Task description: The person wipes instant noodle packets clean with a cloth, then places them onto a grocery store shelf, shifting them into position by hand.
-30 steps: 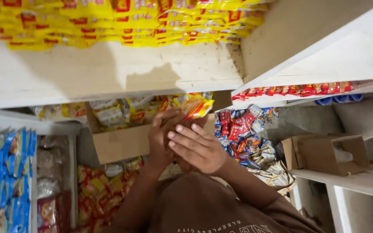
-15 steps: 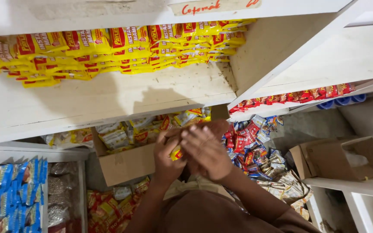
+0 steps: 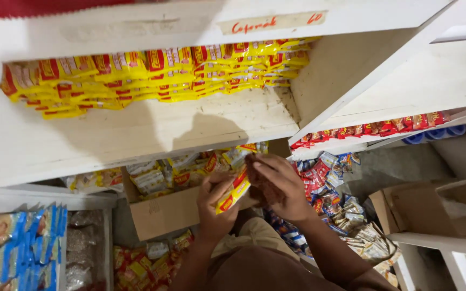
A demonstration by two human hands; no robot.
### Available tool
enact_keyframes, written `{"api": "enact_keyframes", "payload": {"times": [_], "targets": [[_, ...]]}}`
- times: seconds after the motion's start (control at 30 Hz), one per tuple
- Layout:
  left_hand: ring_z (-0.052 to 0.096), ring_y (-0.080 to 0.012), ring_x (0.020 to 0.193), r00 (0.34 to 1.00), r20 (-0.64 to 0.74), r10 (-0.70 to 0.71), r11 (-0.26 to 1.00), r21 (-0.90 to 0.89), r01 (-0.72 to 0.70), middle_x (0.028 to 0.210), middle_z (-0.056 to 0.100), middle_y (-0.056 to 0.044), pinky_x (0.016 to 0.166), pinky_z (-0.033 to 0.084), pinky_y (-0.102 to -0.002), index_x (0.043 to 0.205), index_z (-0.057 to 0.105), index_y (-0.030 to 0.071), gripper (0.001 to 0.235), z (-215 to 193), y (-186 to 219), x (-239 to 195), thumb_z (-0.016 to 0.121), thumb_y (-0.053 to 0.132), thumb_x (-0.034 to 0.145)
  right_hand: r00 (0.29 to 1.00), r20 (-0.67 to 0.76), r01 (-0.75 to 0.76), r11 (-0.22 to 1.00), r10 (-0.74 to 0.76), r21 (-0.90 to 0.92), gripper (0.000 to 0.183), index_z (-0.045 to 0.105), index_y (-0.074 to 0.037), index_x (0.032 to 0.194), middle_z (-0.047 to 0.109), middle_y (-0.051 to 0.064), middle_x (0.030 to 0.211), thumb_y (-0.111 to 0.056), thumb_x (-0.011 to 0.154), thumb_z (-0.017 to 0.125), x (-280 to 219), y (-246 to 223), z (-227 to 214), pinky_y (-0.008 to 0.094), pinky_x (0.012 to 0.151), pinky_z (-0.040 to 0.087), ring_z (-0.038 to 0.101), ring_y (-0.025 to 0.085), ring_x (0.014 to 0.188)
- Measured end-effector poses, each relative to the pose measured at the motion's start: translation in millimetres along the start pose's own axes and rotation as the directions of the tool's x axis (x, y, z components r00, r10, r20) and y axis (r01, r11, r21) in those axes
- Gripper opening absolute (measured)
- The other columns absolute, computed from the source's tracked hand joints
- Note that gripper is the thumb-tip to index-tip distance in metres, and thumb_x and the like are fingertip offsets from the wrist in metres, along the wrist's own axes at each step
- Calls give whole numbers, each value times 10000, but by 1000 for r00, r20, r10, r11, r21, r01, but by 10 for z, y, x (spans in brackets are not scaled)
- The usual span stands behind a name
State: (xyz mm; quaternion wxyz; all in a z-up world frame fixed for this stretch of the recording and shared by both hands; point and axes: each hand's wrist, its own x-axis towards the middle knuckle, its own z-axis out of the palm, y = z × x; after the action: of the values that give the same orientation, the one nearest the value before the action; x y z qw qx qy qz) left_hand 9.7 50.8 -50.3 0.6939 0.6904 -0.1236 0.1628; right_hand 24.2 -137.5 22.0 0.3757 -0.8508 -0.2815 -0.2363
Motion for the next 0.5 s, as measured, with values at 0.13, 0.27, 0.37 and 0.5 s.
{"api": "enact_keyframes", "payload": {"times": [0.13,0.27,0.37,0.5], "targets": [[693,-281,1065,1000,14,23,985,172,-26,1166,656,-138,926,575,-366,1198,716,19,437,13,69,29,772,-58,772,992,-90,-86,996,84,-19,607,646,-16,1287,666,160,1299,-37,710,836,-35,-134,45,441,1036,504,642,355,1217],[640,-355,1133,965,112,235,882,393,-261,1200,653,-146,988,540,-425,1203,694,20,486,2,163,145,774,-10,725,982,-189,-29,999,24,-27,463,724,-38,1167,672,120,1189,-57,729,872,-73,-363,204,380,942,512,649,300,1084],[630,-367,1184,942,116,315,860,384,-335,1231,635,-143,1019,538,-433,1225,681,27,466,-16,229,231,813,46,779,983,-181,0,998,11,61,395,743,-38,1127,661,118,1157,-42,752,865,-70,-417,224,354,921,521,651,274,1052],[651,-359,1195,963,130,238,888,372,-269,1278,622,-183,1002,554,-425,1237,676,9,507,-94,218,218,734,-19,734,971,-207,-94,989,117,118,352,730,-32,1137,658,124,1171,3,802,833,-74,-277,203,329,927,552,677,252,1070]]}}
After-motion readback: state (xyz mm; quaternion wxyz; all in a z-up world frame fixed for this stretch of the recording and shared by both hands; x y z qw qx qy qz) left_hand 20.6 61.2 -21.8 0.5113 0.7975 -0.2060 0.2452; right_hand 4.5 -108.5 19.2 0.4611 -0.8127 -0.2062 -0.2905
